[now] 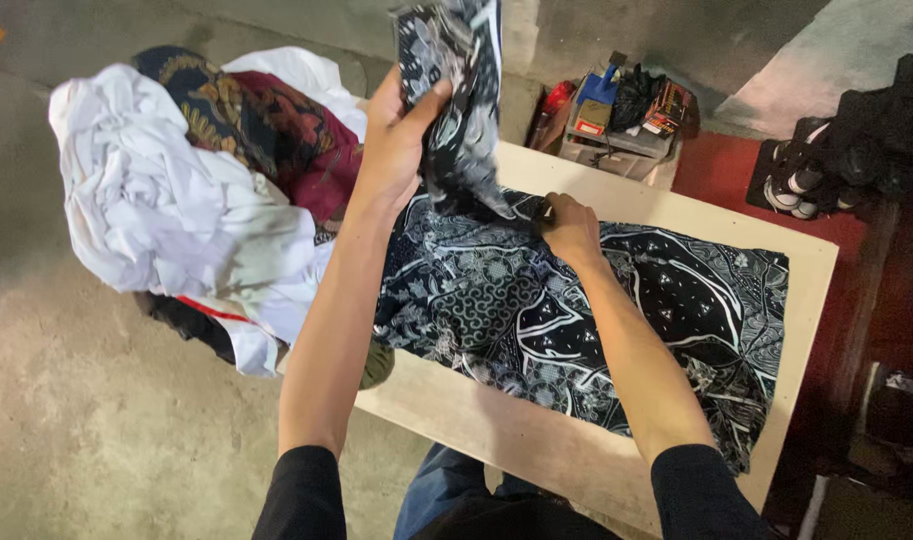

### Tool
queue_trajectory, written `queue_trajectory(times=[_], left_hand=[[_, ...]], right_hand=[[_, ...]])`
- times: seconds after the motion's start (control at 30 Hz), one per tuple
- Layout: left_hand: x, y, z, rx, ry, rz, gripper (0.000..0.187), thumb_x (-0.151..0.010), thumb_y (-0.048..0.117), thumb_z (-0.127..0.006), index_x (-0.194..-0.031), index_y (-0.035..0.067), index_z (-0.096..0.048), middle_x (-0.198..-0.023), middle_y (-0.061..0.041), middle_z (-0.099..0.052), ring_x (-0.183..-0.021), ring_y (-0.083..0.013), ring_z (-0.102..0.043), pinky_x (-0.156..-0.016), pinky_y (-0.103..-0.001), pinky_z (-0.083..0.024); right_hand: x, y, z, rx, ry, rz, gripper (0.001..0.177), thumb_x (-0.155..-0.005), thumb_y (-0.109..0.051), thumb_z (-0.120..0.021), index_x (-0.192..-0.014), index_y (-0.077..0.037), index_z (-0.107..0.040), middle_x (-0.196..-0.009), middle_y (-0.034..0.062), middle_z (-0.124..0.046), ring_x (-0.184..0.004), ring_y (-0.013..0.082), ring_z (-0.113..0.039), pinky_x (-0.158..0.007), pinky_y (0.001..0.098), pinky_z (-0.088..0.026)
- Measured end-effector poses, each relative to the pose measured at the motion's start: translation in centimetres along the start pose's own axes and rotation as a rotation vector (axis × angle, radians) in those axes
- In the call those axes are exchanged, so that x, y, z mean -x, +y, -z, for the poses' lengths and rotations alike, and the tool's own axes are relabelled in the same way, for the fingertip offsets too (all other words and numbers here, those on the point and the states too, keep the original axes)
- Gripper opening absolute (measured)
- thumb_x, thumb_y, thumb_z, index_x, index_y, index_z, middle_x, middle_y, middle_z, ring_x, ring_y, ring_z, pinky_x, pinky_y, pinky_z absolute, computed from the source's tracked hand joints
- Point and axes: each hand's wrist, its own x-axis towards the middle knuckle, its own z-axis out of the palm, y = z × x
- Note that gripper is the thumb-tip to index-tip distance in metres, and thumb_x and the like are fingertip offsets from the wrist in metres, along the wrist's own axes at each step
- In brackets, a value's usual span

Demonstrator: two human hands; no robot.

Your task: The person picks up a shirt from a pile of laundry, spreads it out on a table, folds the sleeves and sides inward, and سپس folds it into a compact square before carrying it toward a wardrobe.

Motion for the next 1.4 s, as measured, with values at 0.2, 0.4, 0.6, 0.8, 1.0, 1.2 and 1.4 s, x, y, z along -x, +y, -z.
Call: queue_trajectory(times=[0.2, 0.4, 0.6, 0.8, 1.0, 1.2, 1.4], left_hand=[[5.8, -7.0, 5.9, -0.909, -0.341, 0.715, 0.049, -0.094, 0.029, -0.067, -0.126, -0.008, -0.061, -0.123, -0.025, -0.067, -0.114, -0.0308, -0.062, -0.094, -0.043, -0.052], [12.8, -17.2, 9.5, -1.297, -0.246, 0.88, 0.078, -0.083, 0.057, -0.073, -0.12, -0.011, -0.065, -0.127, -0.033, -0.063, -0.12, -0.0426, -0.063, -0.102, -0.044, -0.049], [15.3, -15.5, 7.8, -0.807, -0.273, 0.775, 0.049, -0.087, 0.034, -0.077, -0.112, -0.009, -0.074, -0.107, -0.021, -0.076, -0.093, -0.0233, -0.069, -0.084, -0.037, -0.054], [14.4, -9.2, 4.3, -0.044, -0.018, 0.609, 0.034, -0.098, 0.024, -0.067, -0.118, -0.003, -0.069, -0.101, -0.006, -0.075, -0.083, -0.0105, -0.068, -0.075, -0.028, -0.056], [13.0, -3.2, 2.5, 0.264, 0.228, 0.423, 0.032, -0.101, 0.025, -0.061, -0.123, 0.001, -0.063, -0.103, -0.008, -0.074, -0.084, -0.016, -0.071, -0.075, -0.031, -0.06], [12.7, -2.7, 4.9, 0.114, 0.128, 0.271, 0.027, -0.104, 0.021, -0.061, -0.124, 0.004, -0.066, -0.112, -0.002, -0.073, -0.099, -0.0115, -0.068, -0.09, -0.028, -0.054], [16.0, -9.4, 7.4, -0.511, 0.1, 0.492, 0.029, -0.105, 0.025, -0.064, -0.109, -0.003, -0.07, -0.095, -0.015, -0.069, -0.086, -0.0148, -0.057, -0.083, -0.037, -0.048]], right_hand=[[2.5, 0.4, -0.9, -0.033, 0.022, 0.171, 0.026, -0.077, 0.004, -0.07, -0.098, -0.009, -0.062, -0.099, 0.0112, -0.065, -0.094, 0.038, -0.065, -0.08, 0.0477, -0.052], [4.4, 0.3, -2.4, 0.028, 0.054, 0.207, 0.023, -0.078, 0.001, -0.075, -0.093, -0.012, -0.064, -0.098, 0.0075, -0.06, -0.102, 0.0307, -0.059, -0.088, 0.0463, -0.045], [5.4, -1.1, -1.6, 0.139, 0.04, 0.188, 0.037, -0.077, -0.007, -0.078, -0.112, -0.011, -0.065, -0.119, 0.0139, -0.056, -0.119, 0.0343, -0.054, -0.104, 0.0477, -0.043], [5.9, -5.7, 0.3, 0.132, -0.385, 0.188, 0.064, -0.069, -0.029, -0.091, -0.127, -0.022, -0.067, -0.154, 0.0174, -0.032, -0.146, 0.0378, -0.026, -0.12, 0.0527, -0.02], [5.9, -5.5, -2.0, 0.091, -0.388, 0.356, 0.069, -0.069, -0.029, -0.083, -0.137, -0.029, -0.069, -0.164, 0.0102, -0.027, -0.152, 0.0375, -0.025, -0.124, 0.0454, -0.02], [6.1, -8.2, -1.4, -0.13, -0.325, 0.399, 0.07, -0.071, -0.043, -0.09, -0.126, -0.007, -0.066, -0.146, 0.0157, -0.052, -0.136, 0.035, -0.044, -0.116, 0.0456, -0.034], [5.7, -7.0, -6.1, -0.751, -0.378, 0.438, 0.035, -0.074, -0.015, -0.075, -0.105, 0.001, -0.071, -0.098, 0.0073, -0.075, -0.086, 0.0207, -0.066, -0.079, 0.0326, -0.056]])
